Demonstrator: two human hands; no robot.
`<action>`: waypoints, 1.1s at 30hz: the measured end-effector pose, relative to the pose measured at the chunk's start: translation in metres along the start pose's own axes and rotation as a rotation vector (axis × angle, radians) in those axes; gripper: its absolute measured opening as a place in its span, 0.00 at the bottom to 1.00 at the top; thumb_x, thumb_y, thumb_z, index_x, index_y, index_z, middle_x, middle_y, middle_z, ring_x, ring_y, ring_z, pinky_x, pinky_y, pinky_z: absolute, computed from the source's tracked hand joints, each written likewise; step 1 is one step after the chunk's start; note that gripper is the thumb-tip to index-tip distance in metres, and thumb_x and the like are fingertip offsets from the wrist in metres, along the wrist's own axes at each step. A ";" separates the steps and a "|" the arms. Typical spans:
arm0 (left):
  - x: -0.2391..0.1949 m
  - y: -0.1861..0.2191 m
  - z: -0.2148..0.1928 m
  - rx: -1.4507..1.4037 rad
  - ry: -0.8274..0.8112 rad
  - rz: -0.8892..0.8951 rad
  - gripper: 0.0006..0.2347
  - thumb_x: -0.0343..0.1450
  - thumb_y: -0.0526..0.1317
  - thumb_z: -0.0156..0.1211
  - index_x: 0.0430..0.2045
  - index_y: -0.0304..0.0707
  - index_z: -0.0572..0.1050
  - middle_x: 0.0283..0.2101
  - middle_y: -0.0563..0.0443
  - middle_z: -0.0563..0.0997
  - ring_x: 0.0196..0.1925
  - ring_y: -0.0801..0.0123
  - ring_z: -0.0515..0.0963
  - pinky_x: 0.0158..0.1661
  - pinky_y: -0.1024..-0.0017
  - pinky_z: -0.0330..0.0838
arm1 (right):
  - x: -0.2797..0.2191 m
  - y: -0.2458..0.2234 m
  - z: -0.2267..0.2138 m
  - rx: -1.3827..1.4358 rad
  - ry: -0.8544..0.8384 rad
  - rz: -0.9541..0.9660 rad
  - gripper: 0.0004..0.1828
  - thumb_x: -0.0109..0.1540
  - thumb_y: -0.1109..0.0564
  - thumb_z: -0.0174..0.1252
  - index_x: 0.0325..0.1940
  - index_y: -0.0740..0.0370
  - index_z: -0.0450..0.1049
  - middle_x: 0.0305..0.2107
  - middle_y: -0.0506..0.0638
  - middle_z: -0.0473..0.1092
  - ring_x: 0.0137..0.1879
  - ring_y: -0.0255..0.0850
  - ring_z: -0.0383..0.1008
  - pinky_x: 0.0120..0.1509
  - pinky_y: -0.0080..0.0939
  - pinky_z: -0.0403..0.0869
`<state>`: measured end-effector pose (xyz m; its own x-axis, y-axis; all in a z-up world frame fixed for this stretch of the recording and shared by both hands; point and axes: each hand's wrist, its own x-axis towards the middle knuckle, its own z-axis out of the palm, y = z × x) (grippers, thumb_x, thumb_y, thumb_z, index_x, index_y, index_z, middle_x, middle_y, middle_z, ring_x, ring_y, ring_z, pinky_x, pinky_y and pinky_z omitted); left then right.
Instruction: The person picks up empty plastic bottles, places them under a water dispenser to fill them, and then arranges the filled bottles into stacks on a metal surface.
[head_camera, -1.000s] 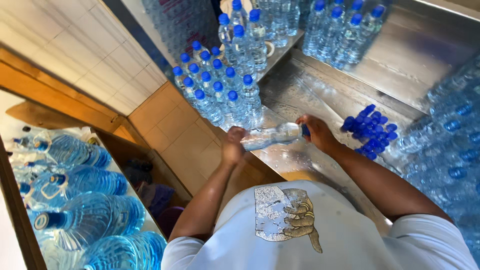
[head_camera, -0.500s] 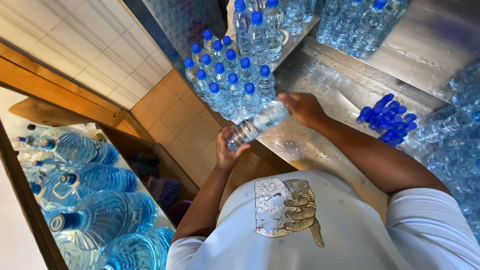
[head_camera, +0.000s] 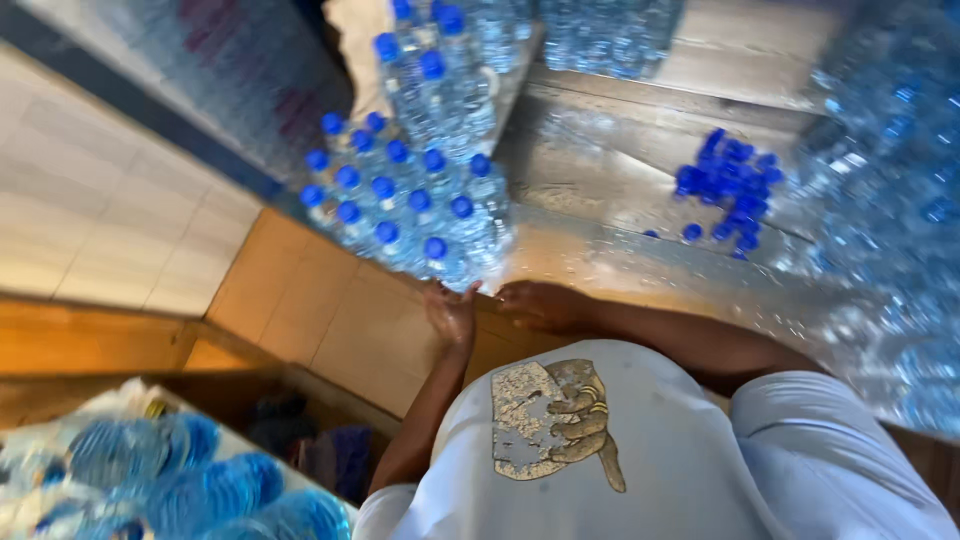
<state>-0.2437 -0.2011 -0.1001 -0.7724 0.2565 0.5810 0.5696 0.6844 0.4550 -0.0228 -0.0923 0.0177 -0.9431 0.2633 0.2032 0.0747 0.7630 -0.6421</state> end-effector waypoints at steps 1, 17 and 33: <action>0.004 -0.005 0.000 -0.044 -0.002 0.091 0.52 0.48 0.75 0.79 0.60 0.33 0.77 0.53 0.37 0.84 0.56 0.54 0.86 0.59 0.65 0.80 | -0.022 0.022 0.022 -0.120 -0.001 -0.128 0.29 0.73 0.38 0.59 0.72 0.56 0.71 0.66 0.63 0.69 0.75 0.61 0.68 0.77 0.60 0.67; -0.023 0.030 -0.055 -0.545 -0.389 0.670 0.20 0.69 0.54 0.78 0.40 0.44 0.75 0.45 0.52 0.73 0.47 0.59 0.78 0.52 0.65 0.74 | -0.168 0.341 -0.082 -0.491 0.122 0.986 0.13 0.58 0.43 0.67 0.42 0.48 0.82 0.33 0.56 0.79 0.42 0.56 0.88 0.47 0.49 0.80; -0.032 0.233 -0.079 -0.815 -0.638 0.924 0.03 0.78 0.34 0.66 0.35 0.38 0.80 0.37 0.49 0.83 0.35 0.62 0.82 0.33 0.66 0.73 | -0.232 0.264 -0.371 -0.687 0.380 1.301 0.29 0.78 0.45 0.55 0.77 0.67 0.65 0.77 0.76 0.53 0.56 0.78 0.79 0.51 0.73 0.80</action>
<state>-0.0640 -0.1036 0.0407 0.1033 0.8086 0.5792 0.7701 -0.4336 0.4679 0.3363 0.2669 0.0757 0.0249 0.9994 0.0256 0.9963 -0.0227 -0.0829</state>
